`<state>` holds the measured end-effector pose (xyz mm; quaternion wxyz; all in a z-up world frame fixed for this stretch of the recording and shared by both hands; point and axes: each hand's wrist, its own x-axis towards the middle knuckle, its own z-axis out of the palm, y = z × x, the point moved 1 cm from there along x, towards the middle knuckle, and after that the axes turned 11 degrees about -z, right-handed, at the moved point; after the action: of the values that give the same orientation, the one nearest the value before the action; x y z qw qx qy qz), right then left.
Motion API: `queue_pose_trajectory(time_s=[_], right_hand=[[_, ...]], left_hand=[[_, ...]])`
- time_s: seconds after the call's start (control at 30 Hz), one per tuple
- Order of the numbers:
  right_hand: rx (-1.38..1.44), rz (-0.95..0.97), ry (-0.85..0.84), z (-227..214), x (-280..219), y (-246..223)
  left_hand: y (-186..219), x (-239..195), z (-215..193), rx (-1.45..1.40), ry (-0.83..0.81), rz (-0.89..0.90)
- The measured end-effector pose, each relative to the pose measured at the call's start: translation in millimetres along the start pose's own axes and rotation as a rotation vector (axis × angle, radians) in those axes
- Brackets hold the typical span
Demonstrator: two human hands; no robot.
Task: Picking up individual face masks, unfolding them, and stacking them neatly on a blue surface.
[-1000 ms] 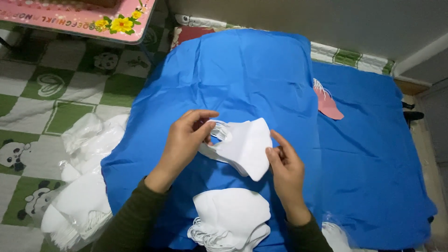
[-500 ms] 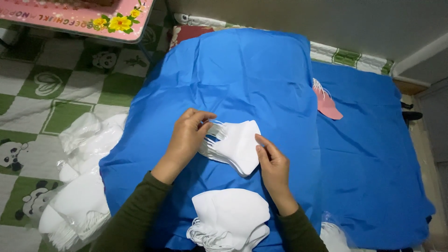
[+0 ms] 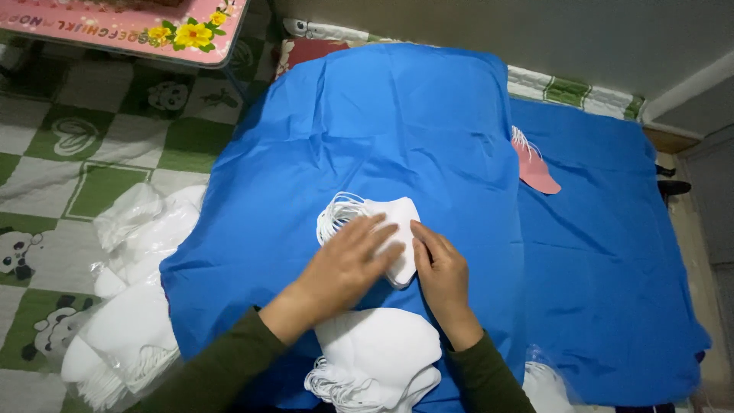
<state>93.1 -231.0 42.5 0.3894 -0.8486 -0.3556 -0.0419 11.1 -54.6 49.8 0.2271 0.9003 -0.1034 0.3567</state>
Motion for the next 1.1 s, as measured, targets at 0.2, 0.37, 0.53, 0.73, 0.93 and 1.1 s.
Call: queue_pose_trajectory(time_s=[0.2, 0.37, 0.53, 0.73, 0.93, 1.1], right_hand=[[-0.038, 0.228, -0.117, -12, 6, -10], [0.184, 0.418, -0.212, -3, 10, 14], [0.450, 0.562, -0.176, 7, 9, 31], [0.918, 0.699, -0.021, 7, 9, 31], [0.836, 0.523, 0.080, -13, 1, 15], [0.495, 0.016, 0.073, -36, -1, -8]], left_hand=[[6, -23, 14, 0.161, -0.101, -0.017], [-2, -34, 36, 0.203, -0.056, -0.042], [-3, -33, 35, 0.217, -0.088, -0.052], [-2, -21, 34, 0.256, -0.004, -0.070], [17, 21, -4, 0.178, 0.087, -0.125], [27, 46, -32, -0.106, -0.282, -0.379]])
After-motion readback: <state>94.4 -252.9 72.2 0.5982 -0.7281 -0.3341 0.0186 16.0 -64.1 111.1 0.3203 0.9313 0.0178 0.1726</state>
